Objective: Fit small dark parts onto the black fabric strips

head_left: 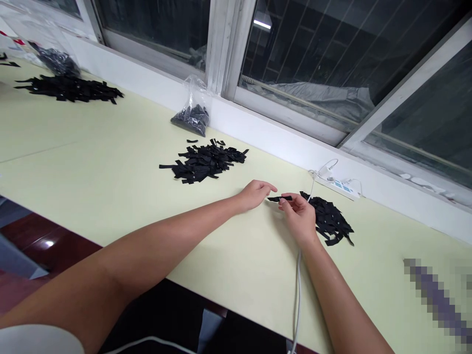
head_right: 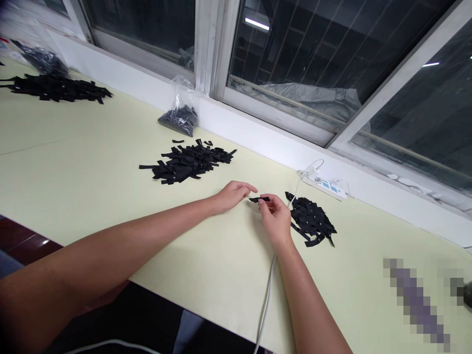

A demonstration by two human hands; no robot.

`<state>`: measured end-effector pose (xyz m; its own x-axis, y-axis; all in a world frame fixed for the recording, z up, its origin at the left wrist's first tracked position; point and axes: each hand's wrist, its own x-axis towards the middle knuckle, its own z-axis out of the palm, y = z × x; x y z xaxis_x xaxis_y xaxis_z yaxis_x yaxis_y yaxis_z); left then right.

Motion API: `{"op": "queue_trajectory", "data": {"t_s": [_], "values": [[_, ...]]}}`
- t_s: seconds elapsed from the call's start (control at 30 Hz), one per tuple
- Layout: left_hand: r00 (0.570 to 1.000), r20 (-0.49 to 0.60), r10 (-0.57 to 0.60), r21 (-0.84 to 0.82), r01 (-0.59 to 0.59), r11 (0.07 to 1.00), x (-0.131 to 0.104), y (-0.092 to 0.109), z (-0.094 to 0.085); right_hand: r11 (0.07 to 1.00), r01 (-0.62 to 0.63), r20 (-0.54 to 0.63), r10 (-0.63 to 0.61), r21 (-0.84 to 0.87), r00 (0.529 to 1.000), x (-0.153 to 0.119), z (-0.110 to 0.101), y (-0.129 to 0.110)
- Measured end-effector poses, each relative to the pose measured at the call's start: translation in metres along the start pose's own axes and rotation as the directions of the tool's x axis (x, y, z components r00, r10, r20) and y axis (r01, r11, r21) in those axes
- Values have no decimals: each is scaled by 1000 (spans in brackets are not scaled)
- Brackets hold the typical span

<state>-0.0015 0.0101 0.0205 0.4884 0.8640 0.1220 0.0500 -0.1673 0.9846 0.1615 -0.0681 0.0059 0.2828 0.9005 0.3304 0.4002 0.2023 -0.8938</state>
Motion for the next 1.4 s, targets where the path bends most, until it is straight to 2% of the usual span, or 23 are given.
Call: {"op": "queue_trajectory", "data": {"t_s": [0.1,0.27,0.43,0.5,0.6,0.8,1.2,1.4], "values": [[1000,-9,-4,15,4,1000,2,-4,-1,998,28,22,-27,-64,999,-1,0,-2],[996,-10,89,-46,-90,995,4,-10,0,989,46,40,-41,-138,998,-4,-2,-9],[997,-18,76,-109,-77,991,1,-7,0,997,32,202,-18,-68,979,-7,-2,-16],[999,19,48,-101,-46,994,0,-6,0,998,22,220,-9,-57,975,-7,-2,-17],[994,105,14,-92,-5,996,-1,-6,2,994,24,178,-5,-109,984,-6,-2,-16],[965,260,10,-255,59,965,-4,-5,5,987,31,97,-16,-157,995,-3,-4,-9],[956,288,-61,-309,154,939,-2,-2,5,967,54,63,-40,-251,997,-4,-3,-8],[958,284,29,-213,33,977,-3,-11,7,942,84,39,-75,-324,996,-7,-2,-12]]}}
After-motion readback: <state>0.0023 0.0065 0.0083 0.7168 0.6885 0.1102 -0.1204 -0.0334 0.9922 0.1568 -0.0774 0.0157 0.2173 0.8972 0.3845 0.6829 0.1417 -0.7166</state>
